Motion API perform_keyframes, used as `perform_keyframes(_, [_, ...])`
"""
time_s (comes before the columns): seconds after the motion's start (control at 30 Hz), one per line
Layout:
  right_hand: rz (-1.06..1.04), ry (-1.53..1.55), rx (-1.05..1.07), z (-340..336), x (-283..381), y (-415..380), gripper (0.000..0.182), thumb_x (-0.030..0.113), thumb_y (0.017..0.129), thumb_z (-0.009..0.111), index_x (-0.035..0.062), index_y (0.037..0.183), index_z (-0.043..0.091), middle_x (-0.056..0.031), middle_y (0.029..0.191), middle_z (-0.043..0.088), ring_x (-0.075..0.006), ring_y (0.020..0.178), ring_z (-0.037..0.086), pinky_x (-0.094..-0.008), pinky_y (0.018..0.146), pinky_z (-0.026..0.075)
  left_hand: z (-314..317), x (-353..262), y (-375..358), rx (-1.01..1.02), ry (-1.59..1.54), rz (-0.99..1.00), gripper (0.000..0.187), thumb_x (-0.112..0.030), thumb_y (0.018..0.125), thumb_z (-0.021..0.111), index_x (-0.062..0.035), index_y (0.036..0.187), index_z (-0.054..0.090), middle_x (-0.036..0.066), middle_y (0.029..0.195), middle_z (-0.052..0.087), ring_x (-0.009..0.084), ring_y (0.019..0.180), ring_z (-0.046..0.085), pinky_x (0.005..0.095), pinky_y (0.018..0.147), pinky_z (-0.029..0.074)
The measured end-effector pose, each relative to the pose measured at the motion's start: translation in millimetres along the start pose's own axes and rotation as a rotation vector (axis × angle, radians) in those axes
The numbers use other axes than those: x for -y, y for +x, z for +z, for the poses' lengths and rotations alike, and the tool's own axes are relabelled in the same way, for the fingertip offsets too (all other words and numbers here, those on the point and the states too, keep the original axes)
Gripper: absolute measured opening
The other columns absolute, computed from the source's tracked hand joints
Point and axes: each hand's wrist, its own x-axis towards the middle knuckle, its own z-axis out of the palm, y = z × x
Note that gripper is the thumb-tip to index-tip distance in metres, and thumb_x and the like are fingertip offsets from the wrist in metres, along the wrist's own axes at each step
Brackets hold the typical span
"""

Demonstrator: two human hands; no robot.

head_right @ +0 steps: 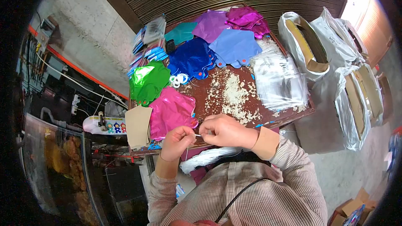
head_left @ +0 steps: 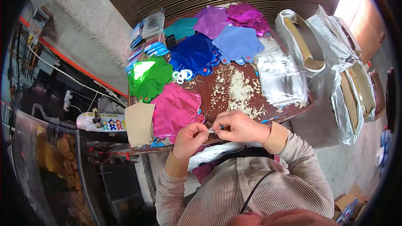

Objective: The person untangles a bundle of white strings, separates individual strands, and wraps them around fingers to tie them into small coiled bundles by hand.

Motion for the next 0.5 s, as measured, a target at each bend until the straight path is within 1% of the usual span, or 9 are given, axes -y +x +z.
perform_keyframes(0.1, [-0.061, -0.043, 0.007, 6.0, -0.3, 3.6, 0.005, 0.004, 0.07, 0.062, 0.0032, 0.074, 0.063, -0.004, 0.072, 0.061, -0.0207, 0.058, 0.053, -0.0299, 0.054, 0.042, -1.8, 4.4, -0.8, 0.02, 0.02, 0.016, 0.008, 0.001, 0.083, 0.056, -0.0036, 0.086, 0.062, -0.002, 0.072, 0.057, 0.0047, 0.063, 0.046, 0.0157, 0.058, 0.037])
perform_keyframes(0.3, [-0.068, -0.053, 0.018, 8.8, 0.8, 7.5, 0.002, 0.004, 0.07, 0.062, 0.0041, 0.072, 0.062, -0.0039, 0.07, 0.06, -0.0205, 0.057, 0.052, -0.0309, 0.053, 0.041, -3.8, 8.3, -2.5, 0.024, -0.002, 0.02, 0.008, 0.001, 0.083, 0.057, -0.0037, 0.087, 0.062, -0.002, 0.073, 0.057, 0.0044, 0.063, 0.046, 0.0154, 0.058, 0.037])
perform_keyframes(0.47, [-0.055, -0.021, -0.006, 8.7, 0.0, 8.1, 0.002, 0.004, 0.069, 0.063, 0.0045, 0.068, 0.061, -0.0032, 0.067, 0.059, -0.0199, 0.056, 0.051, -0.0308, 0.053, 0.041, -2.0, 9.0, -3.9, -0.008, 0.006, 0.049, 0.007, 0.0, 0.083, 0.059, -0.0038, 0.087, 0.063, -0.003, 0.071, 0.057, 0.0042, 0.061, 0.046, 0.0156, 0.056, 0.036])
perform_keyframes(0.5, [-0.069, -0.015, -0.014, 8.8, -0.6, 8.2, 0.002, 0.003, 0.068, 0.063, 0.0039, 0.068, 0.061, -0.003, 0.067, 0.058, -0.0187, 0.055, 0.05, -0.0297, 0.052, 0.04, -1.1, 7.8, -4.3, -0.004, 0.009, 0.046, 0.006, 0.0, 0.083, 0.06, -0.0039, 0.087, 0.063, -0.003, 0.071, 0.056, 0.0042, 0.06, 0.045, 0.0157, 0.055, 0.036])
